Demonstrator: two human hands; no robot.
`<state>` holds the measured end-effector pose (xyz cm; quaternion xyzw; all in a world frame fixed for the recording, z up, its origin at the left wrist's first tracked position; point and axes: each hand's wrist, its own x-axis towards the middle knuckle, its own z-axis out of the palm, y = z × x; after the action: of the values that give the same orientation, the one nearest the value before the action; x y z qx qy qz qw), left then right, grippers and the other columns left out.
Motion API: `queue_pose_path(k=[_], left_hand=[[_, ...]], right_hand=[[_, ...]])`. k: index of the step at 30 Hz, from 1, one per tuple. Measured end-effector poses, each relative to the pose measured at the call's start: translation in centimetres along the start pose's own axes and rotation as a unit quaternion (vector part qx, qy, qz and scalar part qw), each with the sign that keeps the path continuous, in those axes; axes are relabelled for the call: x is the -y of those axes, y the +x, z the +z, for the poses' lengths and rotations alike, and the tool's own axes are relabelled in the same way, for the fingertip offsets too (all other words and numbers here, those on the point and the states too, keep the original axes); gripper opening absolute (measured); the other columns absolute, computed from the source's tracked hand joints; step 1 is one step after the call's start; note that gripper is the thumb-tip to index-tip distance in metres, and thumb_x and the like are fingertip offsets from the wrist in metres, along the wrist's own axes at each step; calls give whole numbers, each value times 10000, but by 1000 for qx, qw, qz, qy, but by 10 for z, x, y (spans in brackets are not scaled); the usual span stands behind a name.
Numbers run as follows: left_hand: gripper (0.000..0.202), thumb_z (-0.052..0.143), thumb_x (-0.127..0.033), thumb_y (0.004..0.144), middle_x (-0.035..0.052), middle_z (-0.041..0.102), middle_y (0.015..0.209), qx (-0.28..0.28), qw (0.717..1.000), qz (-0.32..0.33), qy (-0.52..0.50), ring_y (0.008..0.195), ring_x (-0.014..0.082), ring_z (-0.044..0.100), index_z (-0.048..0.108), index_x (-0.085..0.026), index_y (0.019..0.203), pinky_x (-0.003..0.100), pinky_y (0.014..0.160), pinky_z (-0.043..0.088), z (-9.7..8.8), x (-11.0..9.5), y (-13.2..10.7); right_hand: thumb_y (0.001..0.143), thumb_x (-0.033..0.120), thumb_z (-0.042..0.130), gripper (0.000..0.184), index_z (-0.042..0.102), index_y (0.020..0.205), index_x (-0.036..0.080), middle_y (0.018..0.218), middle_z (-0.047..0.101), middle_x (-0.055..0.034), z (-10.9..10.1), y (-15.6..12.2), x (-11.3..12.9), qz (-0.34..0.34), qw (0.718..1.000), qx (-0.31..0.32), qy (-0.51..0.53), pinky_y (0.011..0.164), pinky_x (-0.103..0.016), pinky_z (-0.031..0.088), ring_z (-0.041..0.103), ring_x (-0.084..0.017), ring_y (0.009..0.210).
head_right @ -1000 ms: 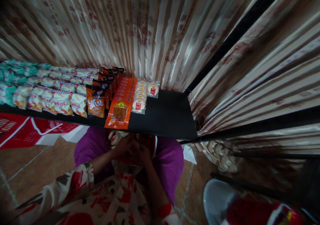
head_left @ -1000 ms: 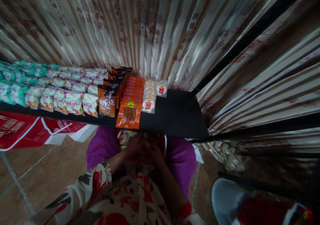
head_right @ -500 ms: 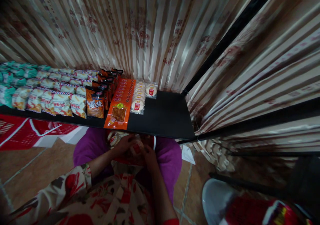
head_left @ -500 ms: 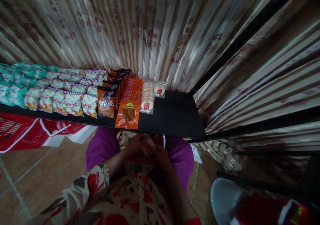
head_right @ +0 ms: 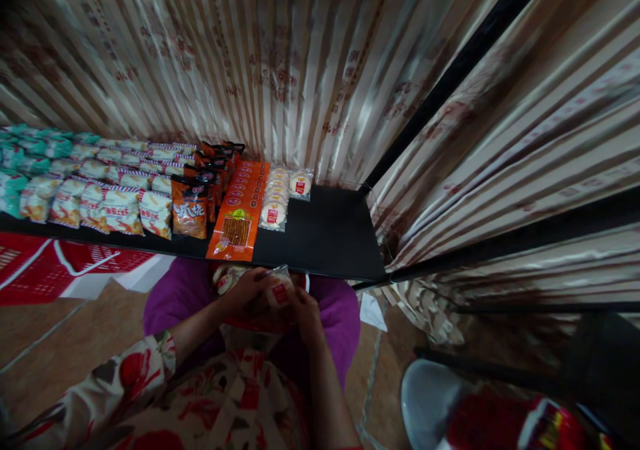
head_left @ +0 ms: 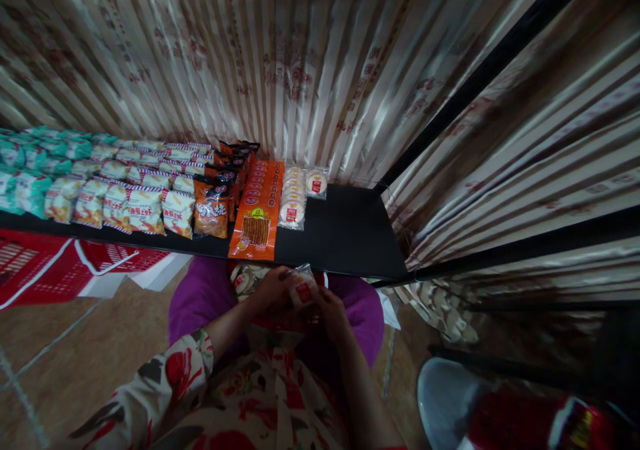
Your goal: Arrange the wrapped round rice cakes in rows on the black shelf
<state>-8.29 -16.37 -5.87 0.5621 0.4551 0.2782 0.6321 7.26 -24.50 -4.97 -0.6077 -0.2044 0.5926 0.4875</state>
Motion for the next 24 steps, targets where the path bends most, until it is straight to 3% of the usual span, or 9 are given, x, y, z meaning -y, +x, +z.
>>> queue_pose_path(k=[8, 15, 24], left_hand=[[295, 569, -420, 729, 27, 638, 790, -6, 1000, 1, 17, 738, 158, 560, 595, -145, 833, 253, 659, 444, 1, -7, -2], [324, 617, -437, 703, 16, 639, 798, 11, 996, -30, -78, 729, 150, 573, 576, -156, 858, 257, 657, 455, 4, -14, -7], [400, 703, -419, 640, 36, 655, 830, 16, 985, -16, -173, 751, 161, 599, 575, -134, 890, 287, 707, 470, 10, -29, -7]], right_hand=[[507, 467, 802, 480, 641, 862, 187, 710, 702, -21, 3, 1, 9, -2, 995, -33, 93, 582, -298, 490, 625, -185, 604], [502, 466, 800, 478, 626, 853, 193, 729, 706, -19, 4, 3, 15, -15, 993, -52, 102, 635, -329, 510, 642, -196, 630], [516, 551, 759, 525, 623, 856, 176, 736, 706, -49, 10, -3, 23, -39, 994, -67, 82, 632, -342, 511, 644, -215, 636]])
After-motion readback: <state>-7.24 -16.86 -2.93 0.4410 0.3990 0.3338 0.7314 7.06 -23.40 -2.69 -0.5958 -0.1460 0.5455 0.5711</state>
